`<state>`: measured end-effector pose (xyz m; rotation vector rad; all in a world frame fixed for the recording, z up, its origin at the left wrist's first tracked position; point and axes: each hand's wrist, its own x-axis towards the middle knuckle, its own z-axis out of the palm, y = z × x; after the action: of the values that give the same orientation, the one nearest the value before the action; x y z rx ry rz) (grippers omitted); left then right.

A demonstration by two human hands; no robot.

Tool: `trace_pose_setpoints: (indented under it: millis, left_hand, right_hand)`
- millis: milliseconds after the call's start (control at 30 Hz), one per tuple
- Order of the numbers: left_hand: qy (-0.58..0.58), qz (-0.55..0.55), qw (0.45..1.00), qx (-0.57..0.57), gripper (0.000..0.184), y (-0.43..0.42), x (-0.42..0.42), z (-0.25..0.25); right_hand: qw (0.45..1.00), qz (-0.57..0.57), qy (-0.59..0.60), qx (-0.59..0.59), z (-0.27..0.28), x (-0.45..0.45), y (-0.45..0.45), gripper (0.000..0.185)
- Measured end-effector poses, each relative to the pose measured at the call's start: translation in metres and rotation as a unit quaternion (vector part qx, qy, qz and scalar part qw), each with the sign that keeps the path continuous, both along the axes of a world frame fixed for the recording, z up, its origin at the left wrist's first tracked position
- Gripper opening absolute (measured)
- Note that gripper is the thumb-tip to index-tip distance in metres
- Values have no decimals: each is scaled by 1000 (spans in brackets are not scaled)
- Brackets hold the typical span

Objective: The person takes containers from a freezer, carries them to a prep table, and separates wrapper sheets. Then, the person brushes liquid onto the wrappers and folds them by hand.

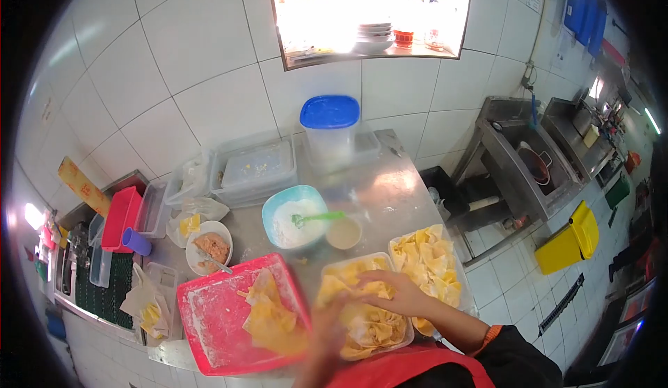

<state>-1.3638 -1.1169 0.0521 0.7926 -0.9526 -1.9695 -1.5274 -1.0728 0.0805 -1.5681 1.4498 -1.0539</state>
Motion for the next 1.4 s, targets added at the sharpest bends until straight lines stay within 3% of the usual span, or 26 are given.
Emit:
trace_pose_setpoints:
  millis: [67,133,200,233,267,333,367,433,500,567,667,733,767,833,867,933,1000,1067,1100,1167,1233,1300,1367,1400]
  left_hand:
    - [-1,31,999,-29,22,4,-2,1]
    - [143,50,984,94,21,7,-5,9]
    - [172,44,976,124,21,10,-5,17]
    - [199,40,967,156,21,10,-4,19]
    - [197,38,967,156,21,10,-3,18]
    - [75,27,996,48,20,9,-1,9]
    - [73,23,996,48,20,9,0,5]
    - [-68,44,995,-50,23,7,-1,-3]
    - [-113,31,987,-110,29,6,-3,-7]
    - [-155,13,973,-170,36,8,-6,-6]
    - [-222,16,940,-259,48,12,-14,-6]
    - [-283,8,880,-381,52,14,-14,-18]
    - [-276,-1,881,-385,52,15,-13,-21]
    - [-244,-54,939,-237,52,18,-5,-28]
    - [-242,-61,939,-238,52,13,4,-37]
    - [-284,28,907,-311,46,-10,30,-58]
    - [-347,88,898,-255,41,-31,63,-50]
    - [-474,166,790,-352,41,-47,100,-52]
    - [-476,166,789,-352,41,-55,123,-60]
    - [-594,33,684,-422,41,-65,162,-80]
    - [-596,5,689,-413,38,-72,175,-109]
    - [-593,-50,687,-417,30,-65,181,-100]
    - [-559,8,746,-362,25,-61,181,-107]
    - [-571,18,741,-353,25,-58,181,-105]
  right_hand:
    - [999,-13,-34,-22,-7,8,0,40]
    - [996,-30,-65,-46,-13,9,0,40]
    - [955,-16,-294,-26,-17,9,0,39]
    - [955,-17,-295,-27,-15,9,0,39]
    - [949,-20,-309,-53,-11,8,-1,39]
    - [943,-28,-323,-80,0,5,-1,41]
    - [951,-12,-304,-62,8,3,1,40]
    - [958,-1,-285,-46,25,-2,2,40]
    - [993,44,-106,5,42,-6,1,43]
    - [997,51,-46,39,59,-7,2,44]
    - [992,77,50,87,53,-7,2,45]
    - [988,84,88,98,36,-12,6,46]
    - [993,77,78,51,23,-12,10,41]
    - [996,41,58,-59,-1,-18,18,30]
    - [996,34,59,-58,-5,-29,21,30]
    - [997,-50,50,-14,-4,-56,28,30]
    - [994,-98,38,34,13,-87,38,34]
    - [984,-58,36,162,16,-119,44,30]
    - [985,-56,33,163,-4,-131,48,30]
    - [969,-96,179,142,-52,-152,47,39]
    - [963,-116,184,161,-49,-143,45,41]
    - [957,-120,190,181,-58,-142,39,44]
    - [942,-130,303,65,-72,-142,33,48]
    - [946,-114,297,62,-70,-136,28,48]
